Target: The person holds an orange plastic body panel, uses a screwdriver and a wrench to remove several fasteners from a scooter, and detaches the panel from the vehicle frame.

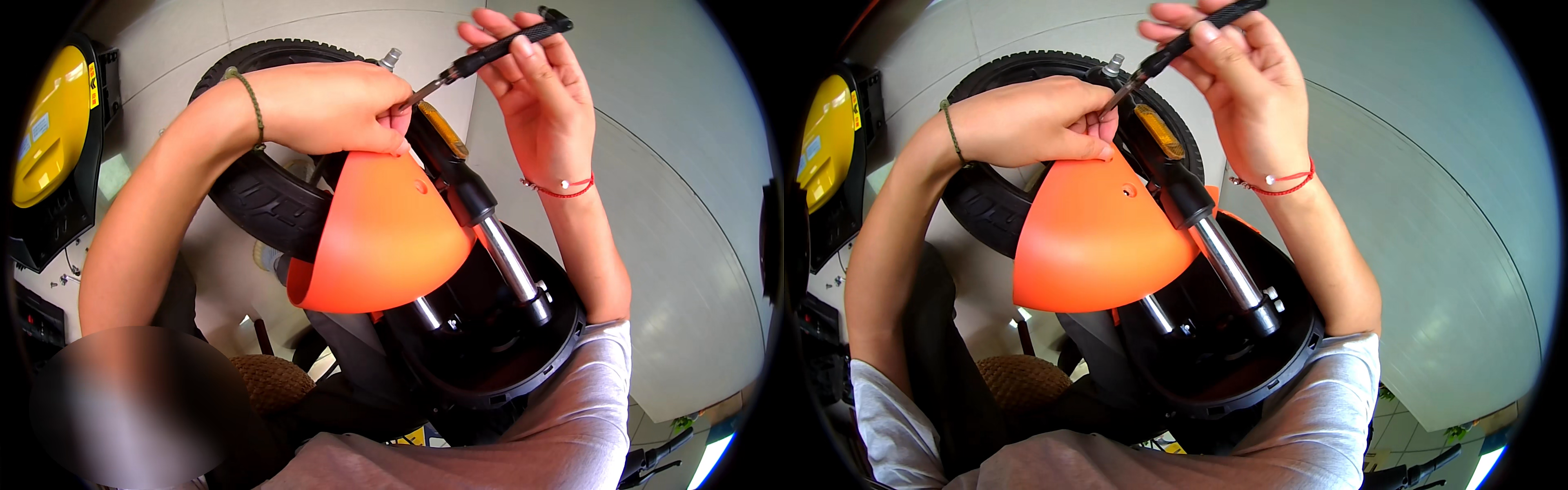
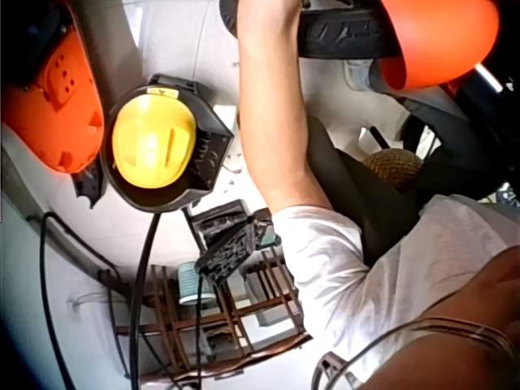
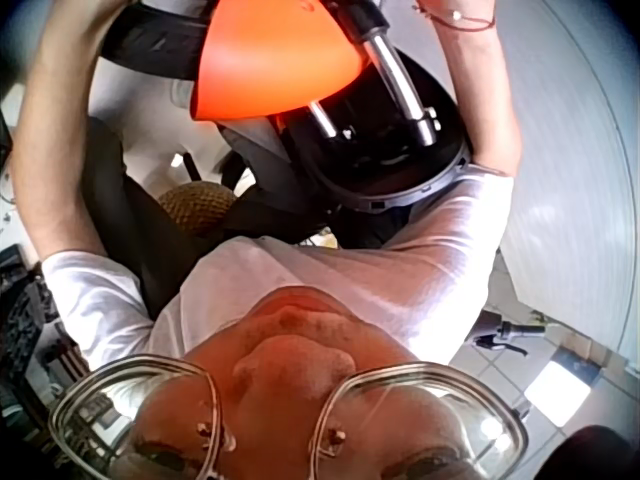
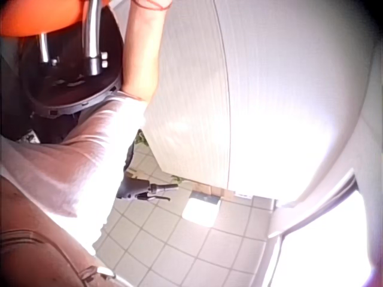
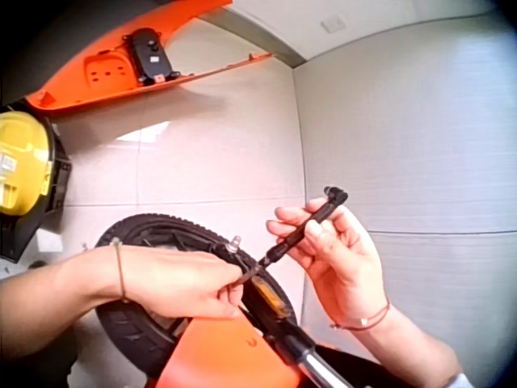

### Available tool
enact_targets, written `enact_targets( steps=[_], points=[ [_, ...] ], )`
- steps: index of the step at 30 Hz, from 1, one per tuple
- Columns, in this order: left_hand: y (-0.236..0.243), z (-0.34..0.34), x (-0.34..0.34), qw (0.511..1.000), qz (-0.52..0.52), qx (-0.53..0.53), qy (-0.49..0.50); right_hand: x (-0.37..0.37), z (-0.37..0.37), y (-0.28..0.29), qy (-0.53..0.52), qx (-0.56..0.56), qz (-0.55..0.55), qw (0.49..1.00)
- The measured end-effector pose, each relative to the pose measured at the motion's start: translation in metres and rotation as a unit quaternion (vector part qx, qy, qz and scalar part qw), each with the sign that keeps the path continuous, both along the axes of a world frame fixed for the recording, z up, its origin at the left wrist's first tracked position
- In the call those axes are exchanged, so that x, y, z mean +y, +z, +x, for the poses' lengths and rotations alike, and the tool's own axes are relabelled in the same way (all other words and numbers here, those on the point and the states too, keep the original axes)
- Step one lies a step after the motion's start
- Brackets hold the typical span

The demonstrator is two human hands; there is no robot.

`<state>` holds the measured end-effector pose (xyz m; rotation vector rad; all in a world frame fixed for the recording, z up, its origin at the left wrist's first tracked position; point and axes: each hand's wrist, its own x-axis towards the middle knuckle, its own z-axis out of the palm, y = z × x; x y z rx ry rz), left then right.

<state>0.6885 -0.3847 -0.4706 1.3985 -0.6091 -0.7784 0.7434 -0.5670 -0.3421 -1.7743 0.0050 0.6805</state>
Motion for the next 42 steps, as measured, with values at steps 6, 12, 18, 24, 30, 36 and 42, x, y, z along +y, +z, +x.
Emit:
enact_targets(
  steps=[6, 12, 18, 24, 30, 36, 42],
  points=[
    [-0.009, -0.015, 0.023, 0.978, -0.044, 0.161, 0.122, 0.000, 0.000, 0.001, -0.123, -0.019, -0.062, 0.990],
    [-0.019, -0.081, 0.117, 0.864, -0.195, 0.283, 0.368, -0.003, -0.005, 0.001, -0.021, -0.010, -0.044, 0.999],
    [-0.083, -0.195, 0.145, 0.722, -0.091, 0.440, 0.526, -0.011, -0.002, -0.004, -0.020, -0.004, -0.127, 0.992],
    [-0.176, -0.229, 0.100, 0.697, 0.038, 0.457, 0.551, -0.019, 0.000, -0.005, -0.001, -0.015, -0.149, 0.989],
    [-0.216, -0.220, 0.096, 0.724, 0.096, 0.337, 0.594, -0.019, -0.001, -0.005, 0.003, -0.005, -0.141, 0.990],
    [-0.228, -0.224, 0.096, 0.765, 0.193, 0.235, 0.569, -0.019, -0.002, -0.004, 0.000, 0.008, -0.141, 0.990],
    [-0.229, -0.228, 0.097, 0.768, 0.209, 0.183, 0.577, -0.018, -0.005, -0.004, 0.002, 0.015, -0.143, 0.990]
  ],
)
